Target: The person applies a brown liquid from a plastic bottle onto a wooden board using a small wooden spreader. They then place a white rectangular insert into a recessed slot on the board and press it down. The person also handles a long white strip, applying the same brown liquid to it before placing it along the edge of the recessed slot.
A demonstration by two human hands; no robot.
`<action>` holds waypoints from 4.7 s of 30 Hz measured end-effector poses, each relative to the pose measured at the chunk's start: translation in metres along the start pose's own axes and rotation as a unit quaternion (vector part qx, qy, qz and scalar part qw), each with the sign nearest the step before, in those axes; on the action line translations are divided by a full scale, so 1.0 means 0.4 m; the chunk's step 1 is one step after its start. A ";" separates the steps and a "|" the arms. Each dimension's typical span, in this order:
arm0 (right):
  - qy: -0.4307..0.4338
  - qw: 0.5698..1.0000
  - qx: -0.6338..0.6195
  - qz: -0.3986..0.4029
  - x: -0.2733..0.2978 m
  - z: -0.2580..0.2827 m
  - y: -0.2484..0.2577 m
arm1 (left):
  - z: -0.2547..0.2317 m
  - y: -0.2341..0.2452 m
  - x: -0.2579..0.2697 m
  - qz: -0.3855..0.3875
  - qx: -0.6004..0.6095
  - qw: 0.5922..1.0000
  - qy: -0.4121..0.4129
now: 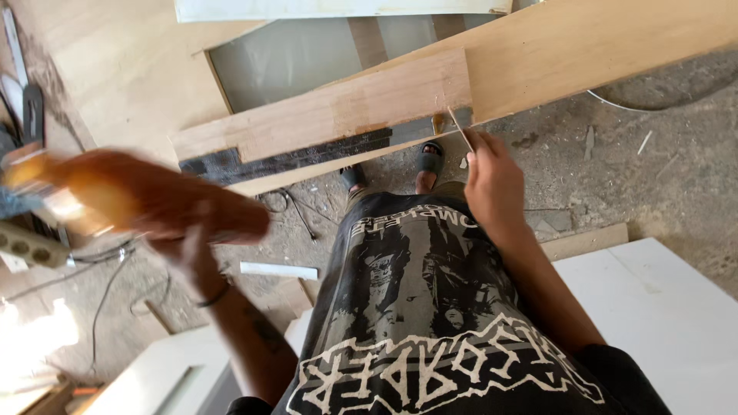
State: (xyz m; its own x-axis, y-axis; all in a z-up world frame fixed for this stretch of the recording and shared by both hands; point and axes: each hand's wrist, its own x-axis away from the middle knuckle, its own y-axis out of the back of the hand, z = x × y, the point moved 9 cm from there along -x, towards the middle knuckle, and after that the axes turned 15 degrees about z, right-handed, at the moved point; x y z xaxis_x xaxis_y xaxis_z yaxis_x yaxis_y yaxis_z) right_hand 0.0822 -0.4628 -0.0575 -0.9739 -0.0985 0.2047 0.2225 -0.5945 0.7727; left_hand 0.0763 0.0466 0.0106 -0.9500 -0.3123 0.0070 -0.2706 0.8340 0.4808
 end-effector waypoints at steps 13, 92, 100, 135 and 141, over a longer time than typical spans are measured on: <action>-0.091 0.982 0.138 -0.093 -0.043 0.124 -0.115 | 0.555 0.608 -0.322 -0.250 -0.061 0.964 -0.071; 0.434 0.721 0.384 0.380 -0.294 -0.047 0.039 | 0.088 -0.230 0.466 -0.166 0.182 0.968 -0.041; 0.411 0.776 0.342 0.335 -0.242 0.076 0.050 | 0.020 -0.240 0.435 -0.130 0.200 0.968 -0.083; 0.145 0.938 0.313 -0.024 0.018 0.123 -0.130 | -0.073 -0.023 0.187 -0.009 0.050 0.994 -0.092; 0.132 0.923 0.355 -0.070 0.042 0.103 -0.230 | 0.070 0.100 0.106 0.027 0.026 0.987 -0.159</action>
State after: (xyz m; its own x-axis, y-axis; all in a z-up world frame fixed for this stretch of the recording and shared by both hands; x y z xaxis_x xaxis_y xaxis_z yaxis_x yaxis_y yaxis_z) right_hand 0.0472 -0.3770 -0.1004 -0.9516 -0.3072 -0.0078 -0.0236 0.0477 0.9986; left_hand 0.0206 0.0795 0.0056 -0.9618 -0.1146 -0.2485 -0.2177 0.8707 0.4411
